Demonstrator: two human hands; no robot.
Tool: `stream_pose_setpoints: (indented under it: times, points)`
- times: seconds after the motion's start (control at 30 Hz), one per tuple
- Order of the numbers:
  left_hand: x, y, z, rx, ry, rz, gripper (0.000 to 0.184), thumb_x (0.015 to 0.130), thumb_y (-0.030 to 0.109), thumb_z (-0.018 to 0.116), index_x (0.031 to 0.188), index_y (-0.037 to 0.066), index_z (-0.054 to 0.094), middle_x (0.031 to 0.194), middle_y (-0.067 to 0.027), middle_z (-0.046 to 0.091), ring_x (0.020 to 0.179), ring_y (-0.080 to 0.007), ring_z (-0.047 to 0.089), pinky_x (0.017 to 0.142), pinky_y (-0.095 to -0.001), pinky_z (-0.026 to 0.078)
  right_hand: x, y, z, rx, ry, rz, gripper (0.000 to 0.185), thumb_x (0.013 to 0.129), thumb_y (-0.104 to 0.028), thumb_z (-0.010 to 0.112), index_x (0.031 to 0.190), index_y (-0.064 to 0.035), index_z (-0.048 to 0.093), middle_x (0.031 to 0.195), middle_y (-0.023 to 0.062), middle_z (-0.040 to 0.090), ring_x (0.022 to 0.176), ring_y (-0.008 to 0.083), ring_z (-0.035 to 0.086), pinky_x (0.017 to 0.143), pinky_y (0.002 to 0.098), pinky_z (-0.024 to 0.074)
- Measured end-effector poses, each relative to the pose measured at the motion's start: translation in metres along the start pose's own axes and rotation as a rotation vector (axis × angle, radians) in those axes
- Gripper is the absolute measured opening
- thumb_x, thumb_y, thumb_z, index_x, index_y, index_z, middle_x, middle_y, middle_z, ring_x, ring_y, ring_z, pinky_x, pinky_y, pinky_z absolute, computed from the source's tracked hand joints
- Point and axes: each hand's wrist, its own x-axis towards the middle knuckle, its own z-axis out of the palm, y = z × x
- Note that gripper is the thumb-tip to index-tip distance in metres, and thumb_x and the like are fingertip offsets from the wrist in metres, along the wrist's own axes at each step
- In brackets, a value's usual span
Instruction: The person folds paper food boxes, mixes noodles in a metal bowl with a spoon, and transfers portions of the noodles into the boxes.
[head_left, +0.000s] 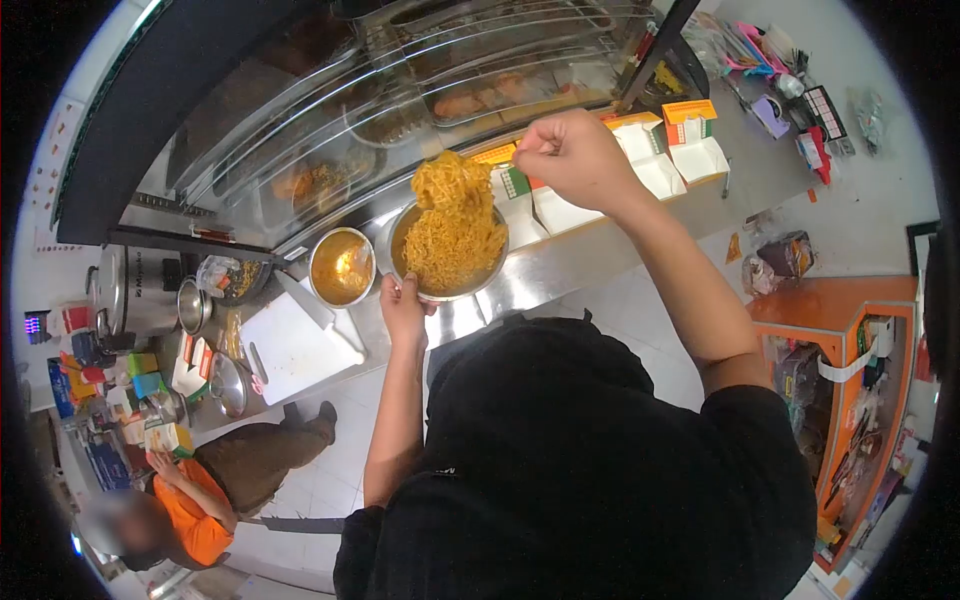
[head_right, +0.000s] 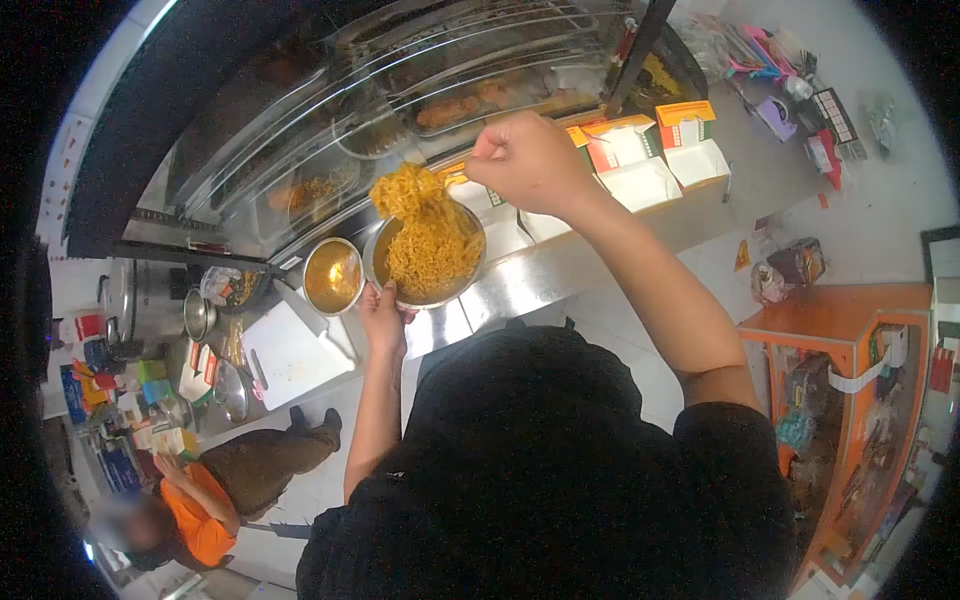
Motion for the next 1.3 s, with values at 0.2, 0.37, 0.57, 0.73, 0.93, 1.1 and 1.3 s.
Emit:
stream_pose_setpoints:
  times: [0.2, 0.37, 0.57, 0.73, 0.93, 1.1, 1.3]
  points:
    - [0.002, 0.0, 0.009, -0.092, -0.04, -0.002, 0.011, 0.106, 0.012, 0.055, 0.096, 0.011, 0.049, 0.075, -0.0026, 0.062, 0.051, -0.0093, 0.056, 0.043, -0.0238, 0.041, 0.004, -0.023, -0.001, -0.016, -0.006, -0.112, 0.017, 0.088, -0.016, 0.074, 0.085, 0.0013, 0.073, 0.075, 0.0041, 0.07, 0.069, 0.0085, 0.063, 0.067, 0.028, 0.0513]
    - [0.003, 0.0, 0.015, -0.218, -0.077, -0.024, 0.01, 0.106, 0.012, 0.055, 0.097, 0.012, 0.05, 0.077, -0.0019, 0.063, 0.057, -0.0078, 0.058, 0.045, -0.0226, 0.044, 0.014, -0.034, 0.0, 0.083, -0.006, -0.072, 0.026, 0.079, -0.026, 0.075, 0.083, -0.0008, 0.076, 0.071, 0.0102, 0.072, 0.065, 0.0168, 0.068, 0.065, 0.034, 0.0542]
    - [0.0, 0.0, 0.017, -0.244, -0.092, -0.035, 0.01, 0.105, 0.012, 0.055, 0.097, 0.013, 0.051, 0.078, -0.0004, 0.064, 0.058, -0.006, 0.058, 0.047, -0.0213, 0.048, 0.019, -0.075, -0.023, 0.004, 0.003, -0.149, 0.018, 0.09, -0.016, 0.074, 0.086, 0.002, 0.073, 0.074, -0.0009, 0.066, 0.066, 0.0042, 0.058, 0.061, 0.0237, 0.0461]
    - [0.003, -0.004, 0.014, -0.238, -0.023, -0.063, 0.012, 0.105, 0.011, 0.056, 0.095, 0.014, 0.05, 0.075, 0.001, 0.06, 0.056, -0.006, 0.055, 0.046, -0.0217, 0.045, 0.022, -0.101, -0.043, -0.071, 0.05, -0.238, 0.019, 0.091, -0.018, 0.074, 0.087, 0.0008, 0.073, 0.074, -0.002, 0.066, 0.067, 0.0035, 0.057, 0.061, 0.0232, 0.045]
    - [0.006, -0.013, 0.0, -0.317, -0.06, -0.074, 0.016, 0.104, 0.01, 0.057, 0.093, 0.015, 0.048, 0.072, 0.0017, 0.057, 0.054, -0.0064, 0.052, 0.043, -0.0227, 0.042, 0.013, -0.132, -0.061, 0.102, 0.023, -0.143, 0.018, 0.088, -0.013, 0.071, 0.077, 0.001, 0.071, 0.066, 0.0007, 0.066, 0.058, 0.0057, 0.055, 0.053, 0.0244, 0.0441]
    - [-0.004, 0.006, 0.002, -0.298, 0.021, -0.116, 0.019, 0.104, 0.01, 0.057, 0.09, 0.016, 0.045, 0.07, 0.0018, 0.057, 0.053, -0.0063, 0.054, 0.044, -0.0218, 0.047, 0.01, -0.139, -0.061, 0.119, 0.076, -0.135, 0.019, 0.089, -0.011, 0.07, 0.074, 0.0005, 0.069, 0.065, -0.0005, 0.064, 0.057, 0.005, 0.054, 0.052, 0.0236, 0.0428]
    - [0.007, -0.01, -0.029, -0.293, -0.045, -0.082, 0.014, 0.104, 0.011, 0.057, 0.094, 0.016, 0.048, 0.075, 0.0006, 0.061, 0.057, -0.0063, 0.06, 0.047, -0.0218, 0.054, 0.012, -0.127, -0.068, 0.156, 0.087, -0.166, 0.018, 0.09, -0.01, 0.07, 0.075, 0.0, 0.07, 0.066, -0.0007, 0.065, 0.058, 0.0047, 0.053, 0.053, 0.0225, 0.043]
